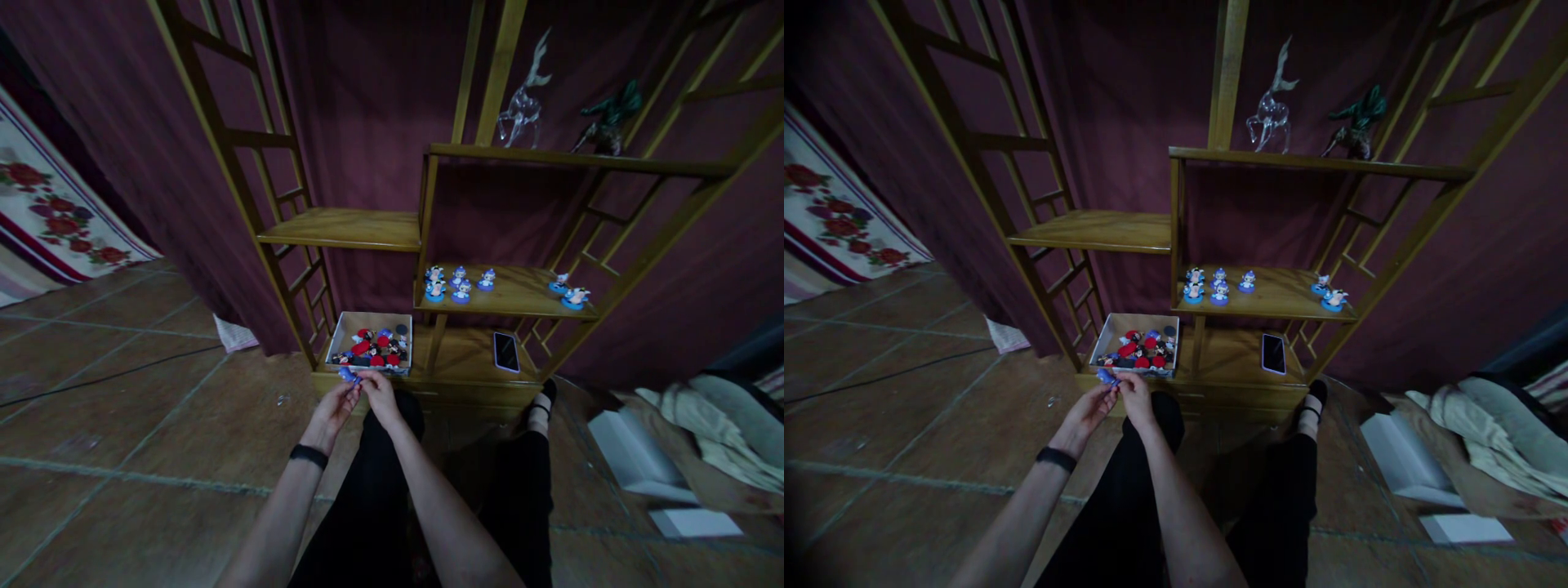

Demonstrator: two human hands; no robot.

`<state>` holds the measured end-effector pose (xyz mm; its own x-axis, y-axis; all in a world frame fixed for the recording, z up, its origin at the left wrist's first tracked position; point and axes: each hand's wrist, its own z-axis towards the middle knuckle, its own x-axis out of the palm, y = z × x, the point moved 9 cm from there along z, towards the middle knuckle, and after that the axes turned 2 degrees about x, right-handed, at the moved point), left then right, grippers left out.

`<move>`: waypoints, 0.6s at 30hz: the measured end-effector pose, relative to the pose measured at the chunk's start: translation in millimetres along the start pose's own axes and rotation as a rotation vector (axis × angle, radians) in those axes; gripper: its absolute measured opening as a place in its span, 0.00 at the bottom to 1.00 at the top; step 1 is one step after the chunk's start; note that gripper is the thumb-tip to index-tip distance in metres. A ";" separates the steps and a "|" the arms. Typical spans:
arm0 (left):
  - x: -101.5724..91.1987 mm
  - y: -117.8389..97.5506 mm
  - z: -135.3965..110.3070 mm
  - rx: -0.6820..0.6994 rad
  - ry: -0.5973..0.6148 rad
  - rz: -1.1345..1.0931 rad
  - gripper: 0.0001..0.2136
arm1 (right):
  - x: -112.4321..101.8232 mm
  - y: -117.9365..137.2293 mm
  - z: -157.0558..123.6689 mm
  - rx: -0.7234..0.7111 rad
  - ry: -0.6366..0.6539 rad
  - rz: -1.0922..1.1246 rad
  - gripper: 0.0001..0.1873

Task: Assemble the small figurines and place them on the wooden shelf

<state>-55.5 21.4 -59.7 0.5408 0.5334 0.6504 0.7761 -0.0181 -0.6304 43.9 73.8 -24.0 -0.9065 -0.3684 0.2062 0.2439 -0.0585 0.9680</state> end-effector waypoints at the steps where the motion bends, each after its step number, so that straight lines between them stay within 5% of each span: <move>1: -0.3 0.0 0.4 -0.001 -0.001 0.006 0.08 | 0.0 0.4 -0.2 0.003 0.000 -0.006 0.11; 12: 0.2 -4.2 2.5 0.052 0.011 0.088 0.09 | 0.5 -0.2 -0.4 0.020 0.003 -0.010 0.10; 18: -1.1 -26.9 -1.9 0.378 -0.030 0.397 0.13 | 4.4 -14.9 2.8 0.057 0.011 -0.020 0.16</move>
<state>-76.3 19.7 -42.6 0.7542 0.5717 0.3230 0.3407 0.0798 -0.9368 35.3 75.6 -37.1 -0.9072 -0.3778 0.1850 0.2052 -0.0134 0.9786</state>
